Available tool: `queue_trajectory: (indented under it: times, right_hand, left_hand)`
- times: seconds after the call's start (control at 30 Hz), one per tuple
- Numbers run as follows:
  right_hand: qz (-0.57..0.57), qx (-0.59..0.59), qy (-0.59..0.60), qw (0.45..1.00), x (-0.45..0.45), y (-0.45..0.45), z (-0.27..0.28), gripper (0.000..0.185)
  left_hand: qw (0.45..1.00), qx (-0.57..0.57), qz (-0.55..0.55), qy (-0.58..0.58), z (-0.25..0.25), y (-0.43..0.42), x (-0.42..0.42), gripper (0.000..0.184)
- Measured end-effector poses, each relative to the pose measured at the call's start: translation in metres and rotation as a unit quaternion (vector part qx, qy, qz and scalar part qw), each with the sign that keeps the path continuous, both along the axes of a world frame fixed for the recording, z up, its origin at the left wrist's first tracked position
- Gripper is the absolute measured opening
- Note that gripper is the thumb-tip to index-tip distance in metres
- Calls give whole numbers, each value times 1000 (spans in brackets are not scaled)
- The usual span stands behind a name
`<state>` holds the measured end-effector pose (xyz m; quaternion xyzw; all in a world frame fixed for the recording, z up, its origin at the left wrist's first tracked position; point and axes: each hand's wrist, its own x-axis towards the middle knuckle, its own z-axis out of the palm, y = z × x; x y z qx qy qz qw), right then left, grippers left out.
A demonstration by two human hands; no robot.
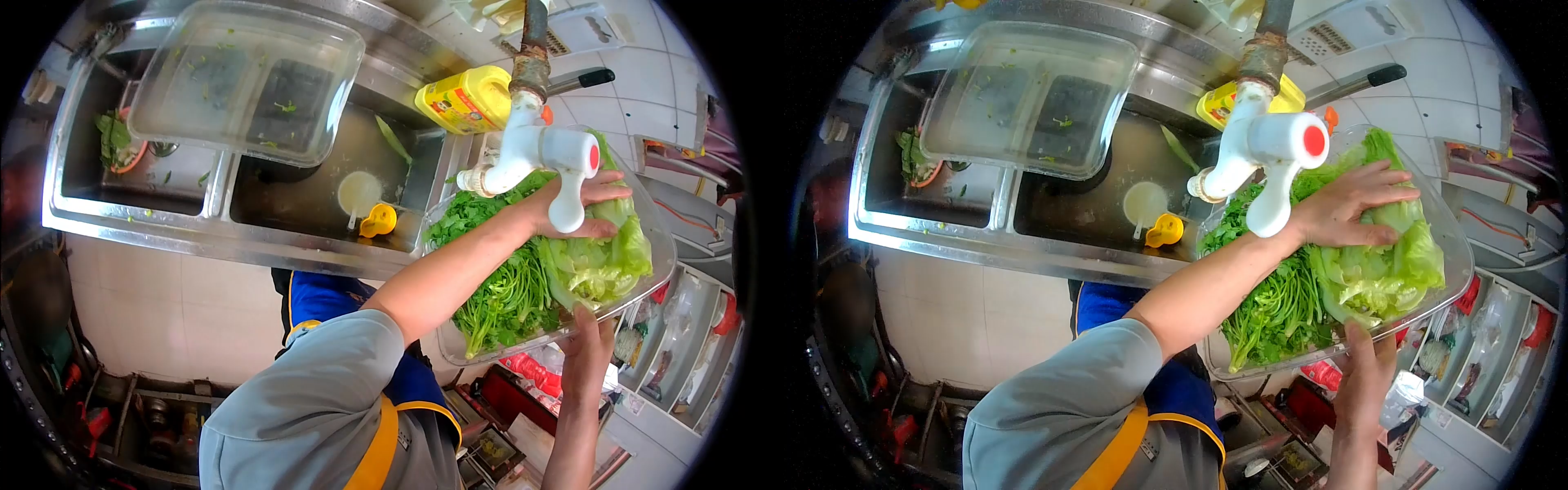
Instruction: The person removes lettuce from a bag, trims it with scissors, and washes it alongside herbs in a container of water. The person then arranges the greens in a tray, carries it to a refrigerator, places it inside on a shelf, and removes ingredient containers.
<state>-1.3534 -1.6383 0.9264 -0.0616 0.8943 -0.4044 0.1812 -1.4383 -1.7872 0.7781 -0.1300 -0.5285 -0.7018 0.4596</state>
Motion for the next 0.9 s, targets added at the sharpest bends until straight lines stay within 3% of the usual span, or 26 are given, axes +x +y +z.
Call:
queue_trajectory:
  times: [0.17,0.37,0.47,0.53,0.7,0.9]
  right_hand:
    - [6,-2,-12,1000,-3,2,-2,55]
    - [19,8,-18,1000,-3,-1,-2,59]
    - [26,20,-18,999,-5,-2,-2,60]
    - [28,26,-19,999,-6,-2,-4,59]
    - [26,66,-15,997,-5,-9,-3,56]
    - [29,82,-4,996,-6,-12,-4,57]
  left_hand:
    - [1000,6,-14,-12,-3,-1,4,71]
    - [997,11,75,-29,-4,0,8,64]
    - [997,17,50,-60,-1,-3,16,62]
    - [998,29,-24,-47,-7,-3,15,64]
    - [990,122,-72,-17,-10,3,15,49]
    - [956,197,-216,-9,-8,-2,29,49]
